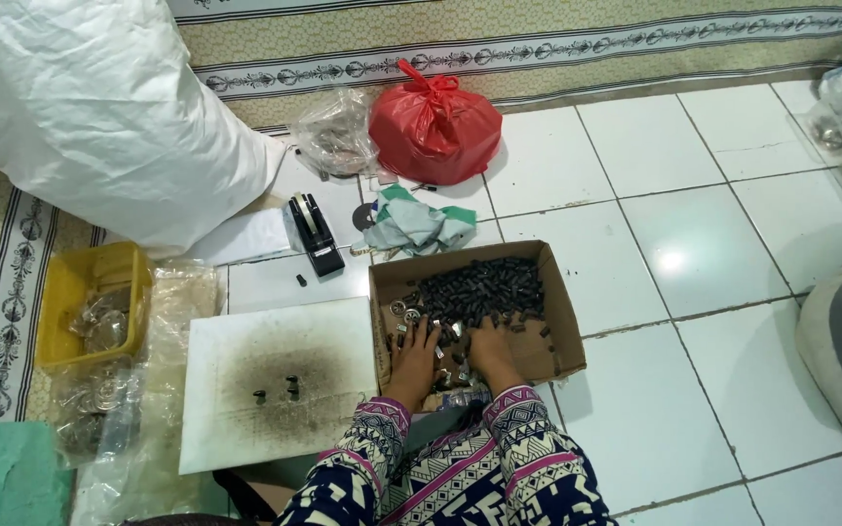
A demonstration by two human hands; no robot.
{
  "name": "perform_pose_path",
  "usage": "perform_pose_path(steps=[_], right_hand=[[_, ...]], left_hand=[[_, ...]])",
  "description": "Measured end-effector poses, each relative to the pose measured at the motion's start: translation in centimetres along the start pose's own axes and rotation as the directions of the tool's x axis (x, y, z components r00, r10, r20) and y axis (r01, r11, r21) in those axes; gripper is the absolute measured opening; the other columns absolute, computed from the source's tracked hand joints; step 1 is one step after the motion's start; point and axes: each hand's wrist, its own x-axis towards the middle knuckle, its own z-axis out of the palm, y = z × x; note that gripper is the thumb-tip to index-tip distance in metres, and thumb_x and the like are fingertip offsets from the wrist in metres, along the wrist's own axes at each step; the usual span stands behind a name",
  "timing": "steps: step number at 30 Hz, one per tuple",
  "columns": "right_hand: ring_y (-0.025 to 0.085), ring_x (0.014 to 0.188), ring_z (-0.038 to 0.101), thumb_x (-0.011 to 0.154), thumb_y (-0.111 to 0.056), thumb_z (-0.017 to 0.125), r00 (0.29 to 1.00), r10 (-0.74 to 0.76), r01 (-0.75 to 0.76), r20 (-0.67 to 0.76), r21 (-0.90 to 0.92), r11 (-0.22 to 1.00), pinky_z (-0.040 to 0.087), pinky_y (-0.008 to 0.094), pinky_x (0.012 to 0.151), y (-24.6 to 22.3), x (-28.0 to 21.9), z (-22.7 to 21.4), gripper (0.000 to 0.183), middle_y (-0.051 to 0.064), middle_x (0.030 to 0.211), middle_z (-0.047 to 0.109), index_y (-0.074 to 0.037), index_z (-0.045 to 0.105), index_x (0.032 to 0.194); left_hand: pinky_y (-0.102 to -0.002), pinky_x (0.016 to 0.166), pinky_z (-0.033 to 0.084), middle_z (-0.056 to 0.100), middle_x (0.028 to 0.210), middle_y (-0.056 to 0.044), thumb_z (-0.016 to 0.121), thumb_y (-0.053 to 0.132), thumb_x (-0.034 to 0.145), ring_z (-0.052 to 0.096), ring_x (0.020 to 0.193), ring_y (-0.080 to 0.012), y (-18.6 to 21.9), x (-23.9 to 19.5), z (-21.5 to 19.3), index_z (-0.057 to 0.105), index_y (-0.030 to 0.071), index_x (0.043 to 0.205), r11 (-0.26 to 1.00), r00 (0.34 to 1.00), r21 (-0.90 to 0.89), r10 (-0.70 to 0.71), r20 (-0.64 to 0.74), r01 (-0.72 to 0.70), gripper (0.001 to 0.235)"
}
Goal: Sorting and bagging small metal hardware components while sitting on the floor.
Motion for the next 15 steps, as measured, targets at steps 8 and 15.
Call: perform_pose_path(steps=[8,15], right_hand=[[0.040,0.104,0.069,0.074,-0.014,0.081,0.984,-0.036,-0.021,0.172,0.320,0.947,0.061,0.043,0.079,2.4,0.6,2.6,0.033,0.021,0.112,0.072,-0.005,0.078,0.105],[0.037,0.112,0.070,0.080,-0.019,0.074,0.998,0.027,-0.045,0.056,0.351,0.935,0.058,0.047,0.092,-0.6,-3.7,-3.1,0.027,0.018,0.112,0.077,-0.008,0.079,0.105]], left_hand=[[-0.068,0.121,0.019,0.002,0.169,-0.021,0.071,0.028,0.092,0.013,0.154,-0.0482,1.4,-1.8,0.3,0.022,0.012,0.160,0.997,0.999,-0.073,0.031,-0.035,-0.033,0.085],[-0.070,0.120,0.008,-0.005,0.172,-0.016,0.076,0.031,0.089,0.006,0.156,-0.0443,0.6,-2.9,2.8,0.019,0.017,0.163,0.999,0.999,-0.009,0.045,0.003,-0.045,0.094]])
